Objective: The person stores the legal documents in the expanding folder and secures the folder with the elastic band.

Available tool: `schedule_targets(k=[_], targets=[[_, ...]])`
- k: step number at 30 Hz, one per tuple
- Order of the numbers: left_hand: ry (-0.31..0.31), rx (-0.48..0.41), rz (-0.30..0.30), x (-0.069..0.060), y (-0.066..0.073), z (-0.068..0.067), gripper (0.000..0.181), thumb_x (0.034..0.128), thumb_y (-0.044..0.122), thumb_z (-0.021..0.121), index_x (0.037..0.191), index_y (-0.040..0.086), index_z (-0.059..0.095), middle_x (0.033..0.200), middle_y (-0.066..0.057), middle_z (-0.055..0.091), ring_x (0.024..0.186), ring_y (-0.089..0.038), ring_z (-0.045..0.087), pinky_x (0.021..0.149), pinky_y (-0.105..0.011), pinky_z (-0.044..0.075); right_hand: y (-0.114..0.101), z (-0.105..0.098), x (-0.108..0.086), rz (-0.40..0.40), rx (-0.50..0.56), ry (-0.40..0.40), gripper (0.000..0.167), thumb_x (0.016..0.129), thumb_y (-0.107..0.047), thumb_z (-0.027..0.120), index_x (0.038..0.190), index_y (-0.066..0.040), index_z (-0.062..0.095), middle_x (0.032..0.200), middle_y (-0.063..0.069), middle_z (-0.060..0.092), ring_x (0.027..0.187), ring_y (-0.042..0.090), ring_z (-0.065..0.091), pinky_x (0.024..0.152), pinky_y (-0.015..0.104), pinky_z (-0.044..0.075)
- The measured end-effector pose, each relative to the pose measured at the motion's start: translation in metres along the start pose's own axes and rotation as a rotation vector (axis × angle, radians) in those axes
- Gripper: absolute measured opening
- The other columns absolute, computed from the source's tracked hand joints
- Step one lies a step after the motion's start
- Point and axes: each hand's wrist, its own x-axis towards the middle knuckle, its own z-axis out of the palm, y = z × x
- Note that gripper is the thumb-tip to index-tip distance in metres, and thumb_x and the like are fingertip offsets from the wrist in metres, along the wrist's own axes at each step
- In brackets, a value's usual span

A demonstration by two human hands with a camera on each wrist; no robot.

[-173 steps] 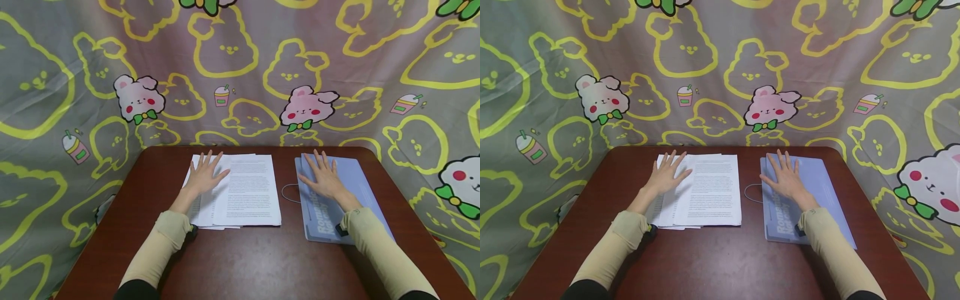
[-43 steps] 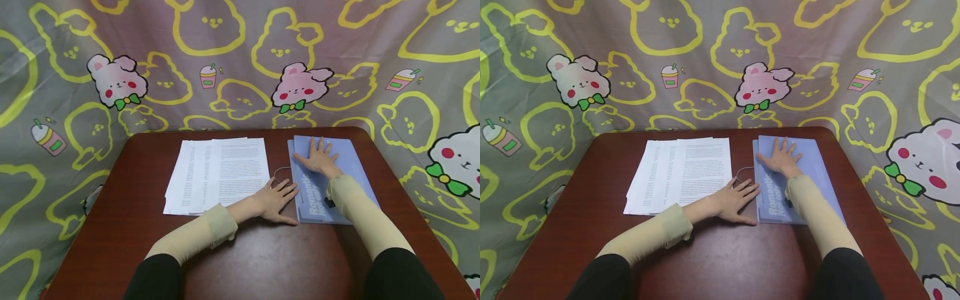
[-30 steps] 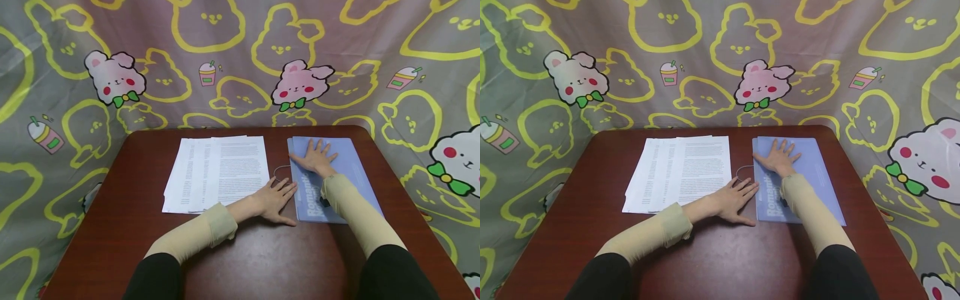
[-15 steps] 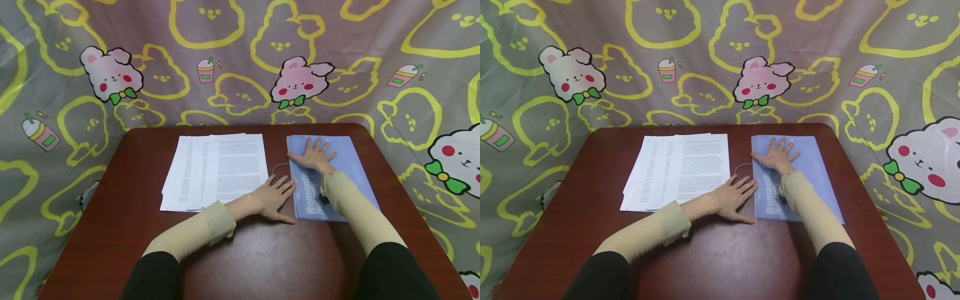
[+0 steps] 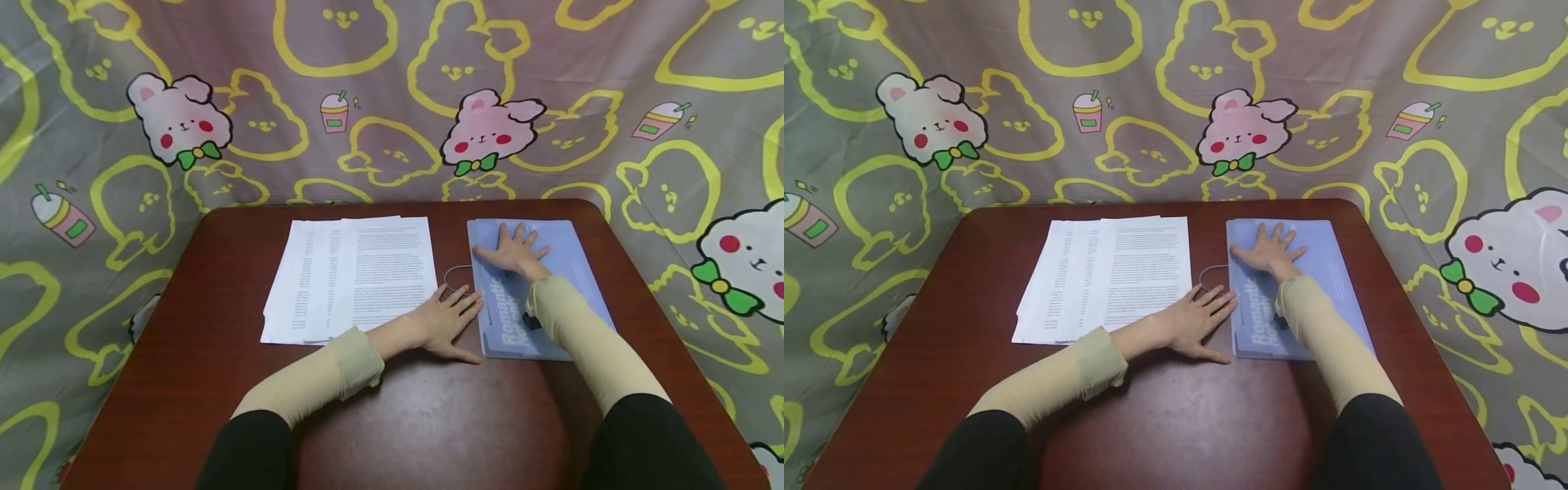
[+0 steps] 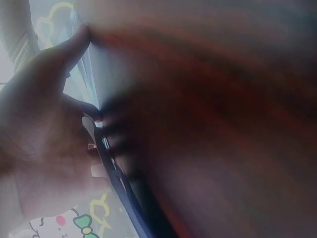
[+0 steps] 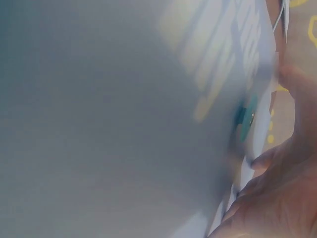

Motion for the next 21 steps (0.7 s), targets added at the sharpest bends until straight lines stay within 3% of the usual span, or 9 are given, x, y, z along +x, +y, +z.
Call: schedule_targets(k=[13,21], targets=[[-0.019,-0.029,-0.004,0.0013,0.0005,0.0015,0.114,0.0977,0.091,0.043,0.179,0.019,0.008,0.189,0.002,0.003,0.175,-0.024,0.006,0.142,-0.053,0.016,0.0008,0.0031,-0.0017,-0.001,-0.017,0.009,0.110,0.106,-0.070,0.050,0.176,-0.006,-0.005,0.177,0.035,-0.026,0.161,0.063,-0.028,0.121,0.090,-0.013],[-0.017,-0.017,0.000,0.0003,-0.0001,0.0005,0.114,0.0983,0.091,0.043,0.179,0.018,0.008,0.189,0.001,0.004,0.175,-0.024,0.007,0.141,-0.054,0.018,-0.0010,-0.0036,0.0012,0.001,-0.011,-0.027,0.106,0.107,-0.064,0.051,0.176,-0.005,-0.003,0.176,0.037,-0.024,0.160,0.066,-0.026,0.121,0.091,-0.011]])
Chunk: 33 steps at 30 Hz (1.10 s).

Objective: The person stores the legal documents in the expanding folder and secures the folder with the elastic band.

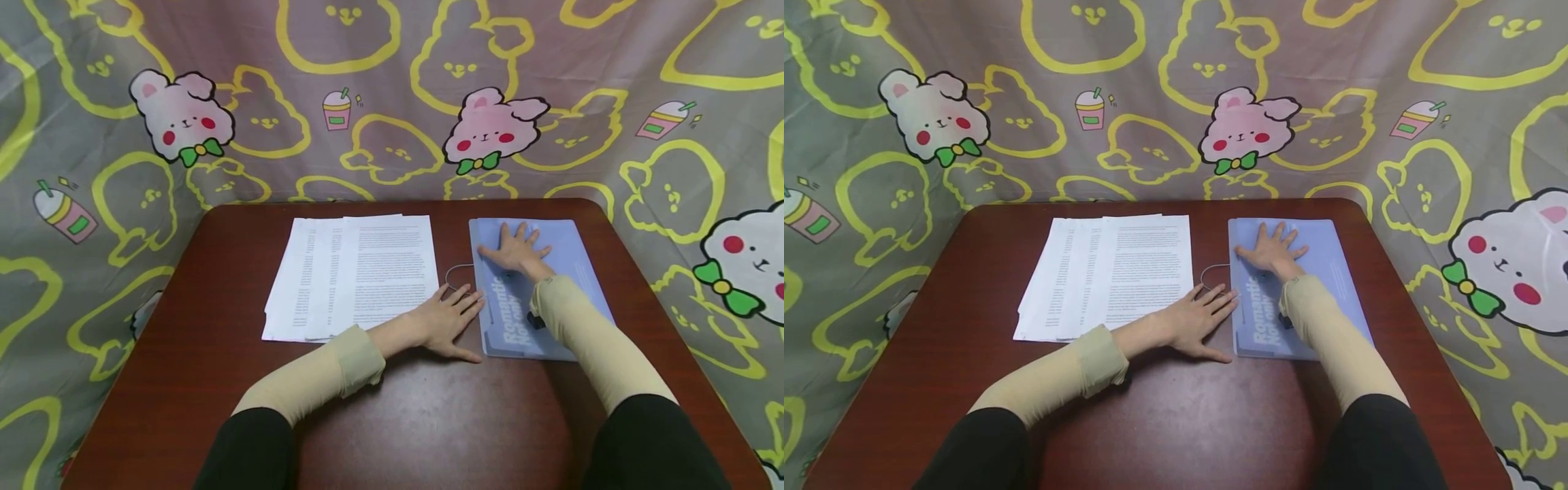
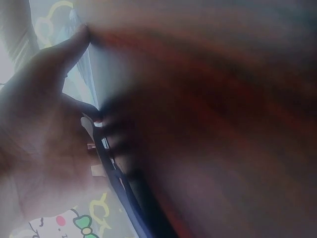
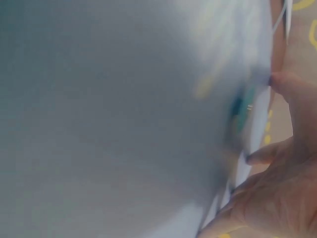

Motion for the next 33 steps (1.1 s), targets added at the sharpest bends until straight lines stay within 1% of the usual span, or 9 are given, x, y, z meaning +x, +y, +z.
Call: schedule_targets(k=[7,13,18,21,22,25,28,30,33], targets=[[-0.002,-0.011,0.003,-0.001,0.000,-0.002,0.114,0.0983,0.090,0.045,0.179,0.018,0.009,0.189,0.001,0.004,0.175,-0.024,0.007,0.141,-0.054,0.018,0.000,-0.007,0.006,0.021,0.024,-0.046,0.108,0.105,-0.064,0.054,0.176,-0.005,-0.001,0.176,0.037,-0.023,0.160,0.067,-0.024,0.120,0.093,-0.008],[-0.004,-0.001,-0.004,-0.001,0.000,-0.003,0.114,0.0980,0.091,0.044,0.179,0.018,0.009,0.189,0.002,0.004,0.175,-0.023,0.006,0.141,-0.053,0.018,0.000,-0.012,0.003,0.004,0.043,-0.048,0.108,0.104,-0.063,0.056,0.176,-0.003,0.001,0.176,0.039,-0.022,0.160,0.068,-0.023,0.119,0.094,-0.007],[-0.005,-0.035,0.001,0.001,-0.002,0.000,0.115,0.0976,0.090,0.046,0.179,0.019,0.009,0.189,0.003,0.003,0.175,-0.023,0.005,0.141,-0.054,0.018,0.001,-0.016,0.003,0.002,0.067,-0.062,0.111,0.102,-0.067,0.058,0.177,-0.006,0.004,0.177,0.038,-0.021,0.160,0.068,-0.021,0.119,0.094,-0.005],[-0.004,-0.072,0.000,0.003,-0.003,0.003,0.116,0.0969,0.090,0.047,0.179,0.019,0.007,0.188,0.004,0.001,0.176,-0.022,0.003,0.142,-0.054,0.016,0.000,-0.020,0.001,-0.009,0.047,-0.069,0.110,0.103,-0.066,0.058,0.176,-0.004,0.005,0.176,0.041,-0.019,0.159,0.070,-0.019,0.118,0.096,-0.004],[-0.002,-0.078,-0.001,0.005,-0.003,0.004,0.116,0.0965,0.091,0.047,0.179,0.020,0.007,0.188,0.004,0.001,0.176,-0.022,0.003,0.141,-0.054,0.017,-0.001,-0.021,0.000,-0.012,0.047,-0.067,0.107,0.104,-0.063,0.058,0.176,-0.003,0.006,0.176,0.041,-0.018,0.160,0.070,-0.019,0.118,0.096,-0.003],[-0.002,-0.065,0.002,0.005,-0.003,0.004,0.115,0.0971,0.090,0.047,0.179,0.020,0.007,0.188,0.004,0.002,0.176,-0.023,0.004,0.141,-0.054,0.017,-0.002,-0.026,-0.003,-0.028,0.025,-0.079,0.105,0.106,-0.060,0.058,0.175,0.001,0.007,0.175,0.043,-0.016,0.158,0.073,-0.017,0.117,0.097,0.001],[-0.003,-0.039,0.006,0.003,-0.002,0.001,0.113,0.0984,0.089,0.046,0.179,0.019,0.008,0.188,0.002,0.004,0.175,-0.024,0.006,0.141,-0.054,0.019,-0.003,-0.030,-0.003,-0.068,0.008,-0.090,0.102,0.108,-0.055,0.058,0.173,0.006,0.008,0.174,0.046,-0.007,0.158,0.074,-0.012,0.121,0.093,0.003],[-0.011,-0.068,0.007,0.000,-0.001,-0.001,0.113,0.0991,0.087,0.048,0.179,0.017,0.008,0.189,0.001,0.003,0.176,-0.024,0.003,0.141,-0.055,0.016,-0.004,-0.032,-0.003,-0.103,0.003,-0.089,0.101,0.109,-0.052,0.059,0.172,0.010,0.010,0.173,0.047,0.002,0.159,0.073,-0.008,0.126,0.088,0.001],[-0.015,-0.075,0.001,0.000,-0.001,-0.002,0.113,0.0990,0.087,0.048,0.179,0.019,0.007,0.188,0.003,0.001,0.176,-0.023,0.003,0.142,-0.054,0.017,-0.004,-0.035,-0.003,-0.141,0.012,-0.088,0.098,0.110,-0.047,0.060,0.171,0.012,0.010,0.171,0.049,0.010,0.158,0.074,-0.004,0.131,0.081,-0.003]])
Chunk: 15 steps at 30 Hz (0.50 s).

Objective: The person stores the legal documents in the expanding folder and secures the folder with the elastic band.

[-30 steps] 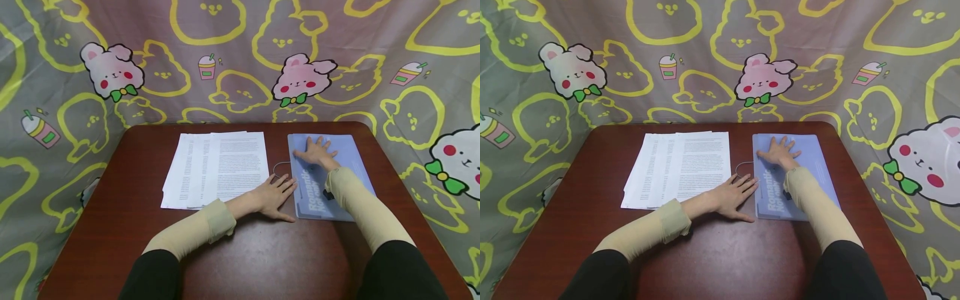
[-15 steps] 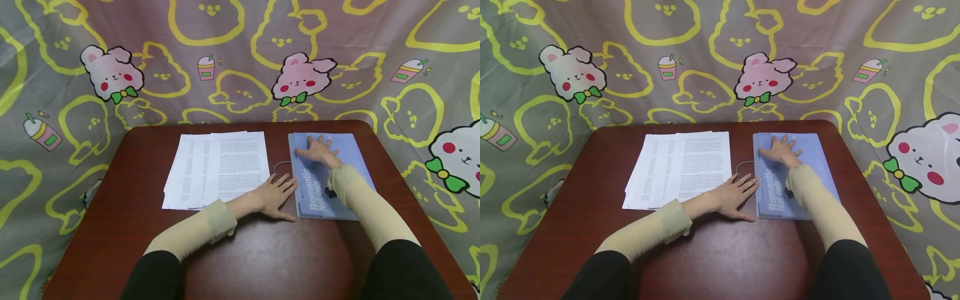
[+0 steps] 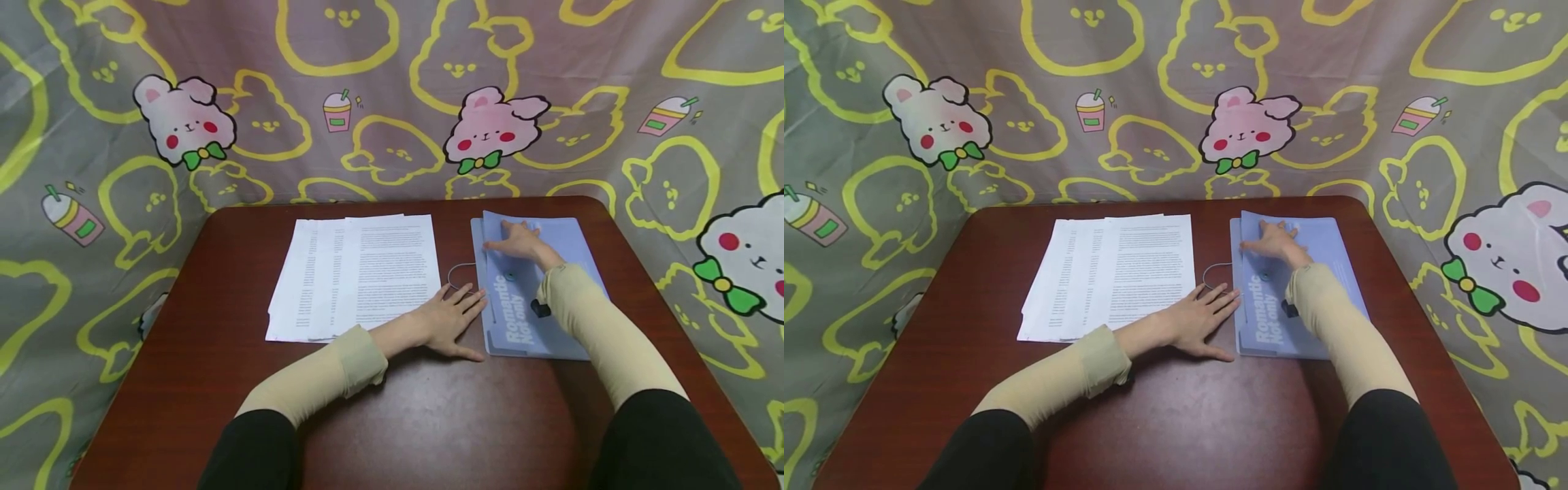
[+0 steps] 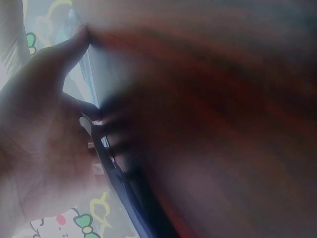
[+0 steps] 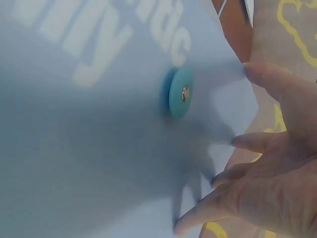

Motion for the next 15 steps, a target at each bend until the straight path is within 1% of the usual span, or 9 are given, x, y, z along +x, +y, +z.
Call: schedule_targets(k=[2,4,7,10,12,15], targets=[[0.002,0.000,0.002,0.000,0.000,-0.001,0.113,0.0993,0.087,0.048,0.179,0.019,0.007,0.188,0.003,0.001,0.176,-0.023,0.003,0.142,-0.054,0.017,0.000,-0.001,-0.001,0.006,0.016,-0.005,0.098,0.110,-0.046,0.060,0.171,0.011,0.009,0.171,0.049,0.008,0.158,0.075,-0.005,0.131,0.080,-0.004],[0.011,0.037,0.002,-0.001,0.000,-0.001,0.112,0.0992,0.089,0.045,0.179,0.019,0.008,0.188,0.003,0.003,0.176,-0.024,0.005,0.141,-0.053,0.019,-0.001,-0.002,-0.002,0.020,0.038,-0.012,0.097,0.110,-0.045,0.059,0.172,0.009,0.007,0.172,0.049,0.002,0.156,0.076,-0.008,0.131,0.081,-0.003],[0.020,0.055,0.004,-0.001,0.001,-0.002,0.112,0.0989,0.089,0.045,0.179,0.019,0.009,0.188,0.001,0.005,0.175,-0.024,0.006,0.141,-0.053,0.019,0.000,-0.001,-0.002,0.037,0.063,-0.017,0.097,0.110,-0.045,0.059,0.173,0.006,0.005,0.172,0.048,-0.004,0.156,0.076,-0.011,0.130,0.082,-0.001],[0.011,0.041,-0.001,0.002,0.000,0.001,0.113,0.0982,0.089,0.047,0.179,0.019,0.009,0.188,0.002,0.004,0.176,-0.023,0.005,0.141,-0.053,0.018,0.001,-0.002,-0.005,0.045,0.106,-0.026,0.097,0.111,-0.046,0.058,0.174,0.002,0.003,0.173,0.046,-0.010,0.156,0.075,-0.014,0.129,0.083,0.002],[0.003,0.004,-0.001,0.005,-0.001,0.005,0.114,0.0978,0.089,0.049,0.179,0.019,0.008,0.188,0.003,0.001,0.176,-0.023,0.002,0.142,-0.054,0.016,0.002,-0.003,-0.006,0.035,0.128,-0.029,0.096,0.111,-0.046,0.057,0.175,0.001,0.003,0.175,0.044,-0.006,0.159,0.073,-0.011,0.130,0.082,0.006],[-0.004,-0.014,-0.005,0.009,-0.003,0.010,0.116,0.0966,0.090,0.049,0.179,0.021,0.006,0.188,0.004,-0.001,0.176,-0.022,-0.001,0.142,-0.054,0.015,0.003,-0.006,-0.009,0.013,0.161,-0.038,0.096,0.111,-0.047,0.057,0.175,0.000,0.004,0.178,0.040,0.002,0.163,0.066,0.002,0.132,0.077,0.015]])
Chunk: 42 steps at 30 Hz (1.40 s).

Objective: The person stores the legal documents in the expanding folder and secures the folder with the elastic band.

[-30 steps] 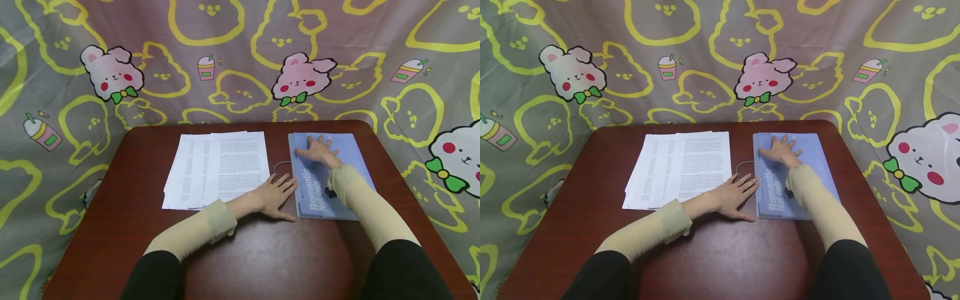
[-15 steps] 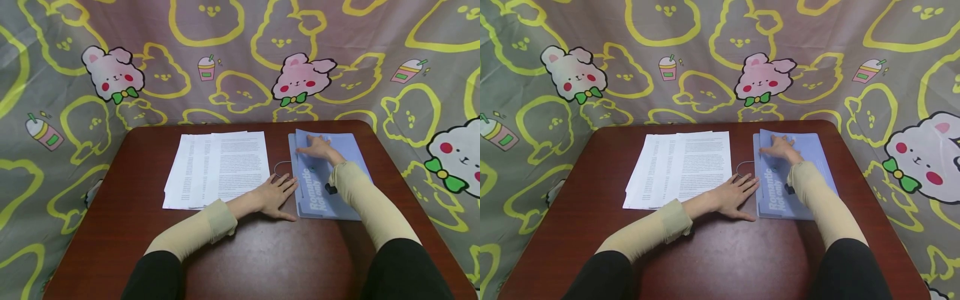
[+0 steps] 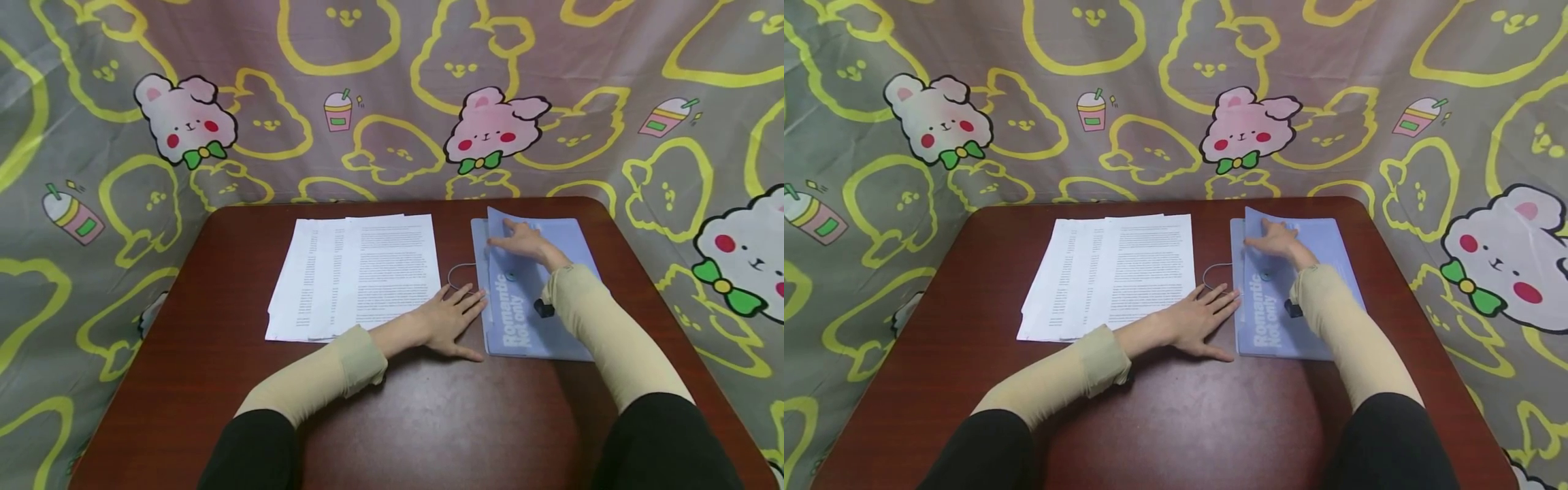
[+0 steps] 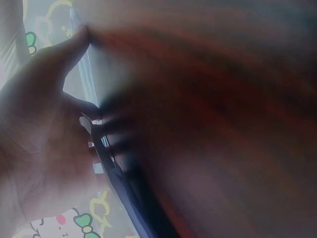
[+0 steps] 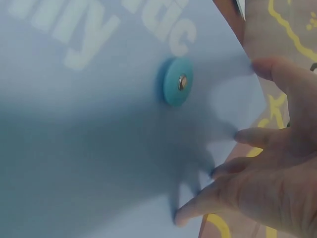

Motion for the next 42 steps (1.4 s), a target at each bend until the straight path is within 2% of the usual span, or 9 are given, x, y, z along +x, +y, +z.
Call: schedule_targets(k=[4,10,19,25,32,42], targets=[[0.010,0.037,0.000,-0.003,0.000,-0.002,0.114,0.0970,0.091,0.046,0.179,0.022,0.006,0.188,0.005,0.001,0.176,-0.022,0.003,0.141,-0.053,0.019,0.000,-0.004,-0.002,-0.013,0.031,-0.012,0.095,0.112,-0.047,0.057,0.175,-0.001,0.004,0.179,0.037,0.008,0.166,0.058,0.013,0.134,0.071,0.021],[0.014,0.028,0.011,-0.011,0.003,-0.010,0.112,0.1003,0.086,0.048,0.179,0.018,0.008,0.189,0.001,0.005,0.176,-0.025,0.005,0.141,-0.055,0.019,0.000,-0.007,-0.004,0.013,0.056,-0.015,0.093,0.112,-0.047,0.056,0.176,-0.005,0.002,0.180,0.035,0.003,0.166,0.059,0.011,0.133,0.073,0.021],[0.027,0.050,0.006,-0.011,0.004,-0.010,0.112,0.0992,0.088,0.047,0.179,0.019,0.010,0.188,0.001,0.006,0.175,-0.024,0.007,0.141,-0.054,0.020,0.004,-0.012,-0.005,0.030,0.099,-0.033,0.089,0.114,-0.043,0.053,0.177,-0.012,-0.001,0.182,0.031,0.001,0.166,0.059,0.010,0.129,0.080,0.022],[0.018,0.006,-0.001,-0.004,0.001,-0.003,0.113,0.0974,0.090,0.047,0.179,0.022,0.007,0.188,0.006,0.001,0.176,-0.022,0.003,0.141,-0.054,0.019,0.006,-0.017,-0.007,-0.014,0.152,-0.041,0.086,0.115,-0.038,0.053,0.177,-0.011,0.000,0.182,0.032,0.000,0.167,0.060,0.007,0.128,0.082,0.018],[0.015,0.046,0.004,-0.009,0.003,-0.010,0.111,0.0995,0.088,0.047,0.179,0.019,0.009,0.189,0.002,0.004,0.175,-0.024,0.005,0.141,-0.055,0.020,0.012,-0.023,-0.007,-0.007,0.209,-0.052,0.082,0.116,-0.037,0.052,0.177,-0.011,0.002,0.181,0.034,-0.001,0.167,0.059,0.004,0.126,0.086,0.013],[0.020,0.041,0.008,-0.011,0.004,-0.010,0.111,0.0999,0.087,0.047,0.179,0.019,0.009,0.189,0.001,0.004,0.175,-0.025,0.005,0.141,-0.055,0.020,0.015,-0.032,-0.013,-0.012,0.260,-0.113,0.079,0.117,-0.036,0.047,0.177,-0.012,0.000,0.181,0.033,-0.009,0.166,0.062,-0.004,0.121,0.092,0.011]])
